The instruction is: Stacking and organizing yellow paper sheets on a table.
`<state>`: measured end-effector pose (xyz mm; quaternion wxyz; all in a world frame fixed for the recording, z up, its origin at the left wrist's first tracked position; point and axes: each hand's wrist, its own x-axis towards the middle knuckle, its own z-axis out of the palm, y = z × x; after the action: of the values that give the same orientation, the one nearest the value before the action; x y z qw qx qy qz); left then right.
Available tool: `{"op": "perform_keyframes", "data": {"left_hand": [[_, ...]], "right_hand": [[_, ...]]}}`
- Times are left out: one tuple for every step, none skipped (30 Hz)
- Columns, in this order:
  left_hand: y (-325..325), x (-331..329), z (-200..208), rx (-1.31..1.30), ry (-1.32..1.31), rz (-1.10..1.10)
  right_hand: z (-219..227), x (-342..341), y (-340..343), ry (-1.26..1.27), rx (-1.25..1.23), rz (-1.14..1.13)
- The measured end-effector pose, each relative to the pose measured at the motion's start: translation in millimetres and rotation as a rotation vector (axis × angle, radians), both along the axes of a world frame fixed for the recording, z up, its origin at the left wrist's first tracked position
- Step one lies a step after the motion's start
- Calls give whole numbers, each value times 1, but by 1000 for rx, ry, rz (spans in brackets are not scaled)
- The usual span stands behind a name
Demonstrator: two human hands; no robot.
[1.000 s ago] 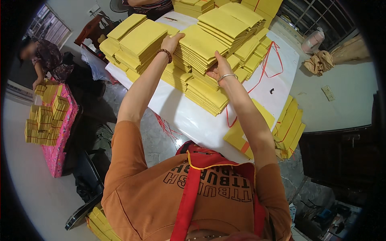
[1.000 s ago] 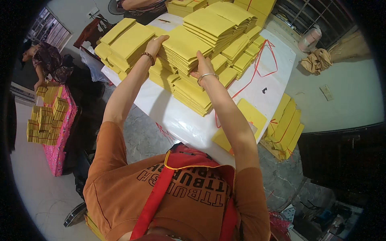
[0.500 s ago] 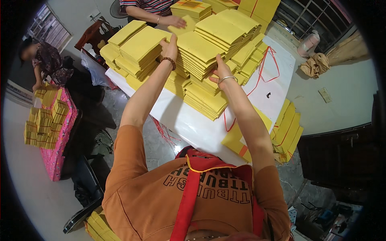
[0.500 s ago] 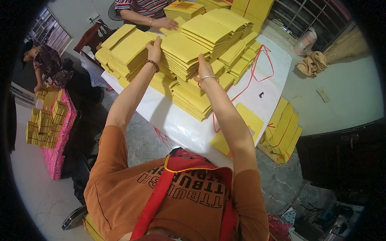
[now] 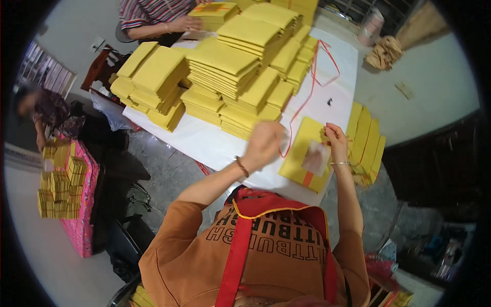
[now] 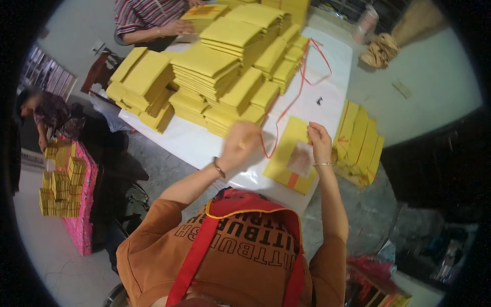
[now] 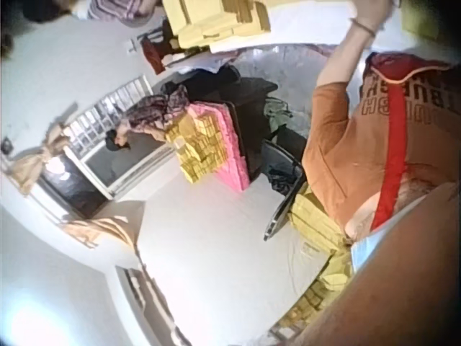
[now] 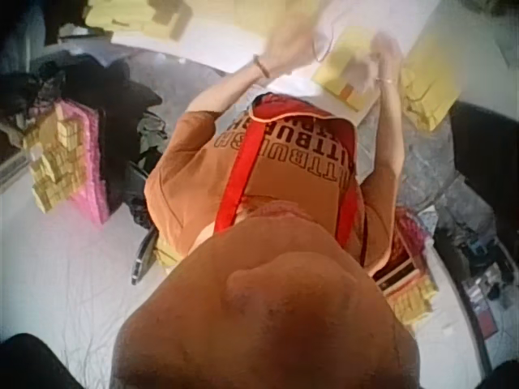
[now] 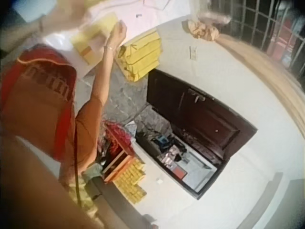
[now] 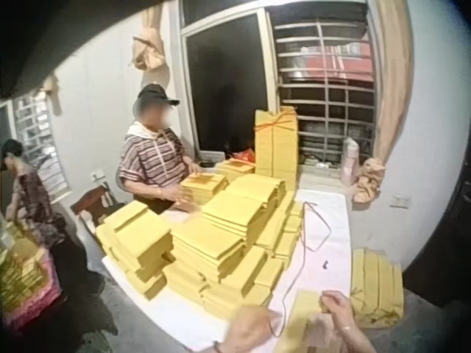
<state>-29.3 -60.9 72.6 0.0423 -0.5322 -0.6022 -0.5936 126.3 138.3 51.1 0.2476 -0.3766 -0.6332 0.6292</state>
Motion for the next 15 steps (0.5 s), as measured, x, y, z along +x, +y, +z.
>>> {"op": "perform_keyframes", "data": {"left_hand": [[11, 12, -12, -87, 157, -168], [20, 25, -38, -143, 235, -218], [25, 30, -56, -166, 205, -260], [29, 31, -74, -212, 261, -322], [28, 38, -88, -255, 316, -389], [28, 43, -88, -282, 324, -418], [28, 44, -82, -309, 339, -447], [27, 45, -78, -328, 432, -482], [27, 47, -77, -340, 419, -514], [27, 50, -78, -377, 516, -518], [28, 51, -79, -412, 619, -511], [28, 53, -86, -431, 648, -493], [32, 51, -89, -439, 649, -503], [35, 52, -90, -455, 623, -520], [35, 53, -90, -470, 599, -535]], "right_hand": [[-19, 21, 2, -28, 72, -17], [-43, 40, 7, -12, 185, -48], [-44, 53, 2, -45, 154, -83], [-38, 63, -6, -160, 417, -53], [-39, 76, -16, -280, 672, -9], [-46, 87, -21, -266, 742, 33], [-55, 96, -25, -247, 812, 74], [-67, 103, -32, -276, 777, 51], [-77, 106, -38, -304, 854, 75], [-86, 110, -44, -328, 934, 103], [-89, 112, -49, -336, 917, 97], [-91, 113, -53, -334, 949, 66], [-93, 114, -55, -329, 984, 36], [-96, 116, -56, -334, 974, 32], [-99, 118, -56, -305, 944, 32]]}}
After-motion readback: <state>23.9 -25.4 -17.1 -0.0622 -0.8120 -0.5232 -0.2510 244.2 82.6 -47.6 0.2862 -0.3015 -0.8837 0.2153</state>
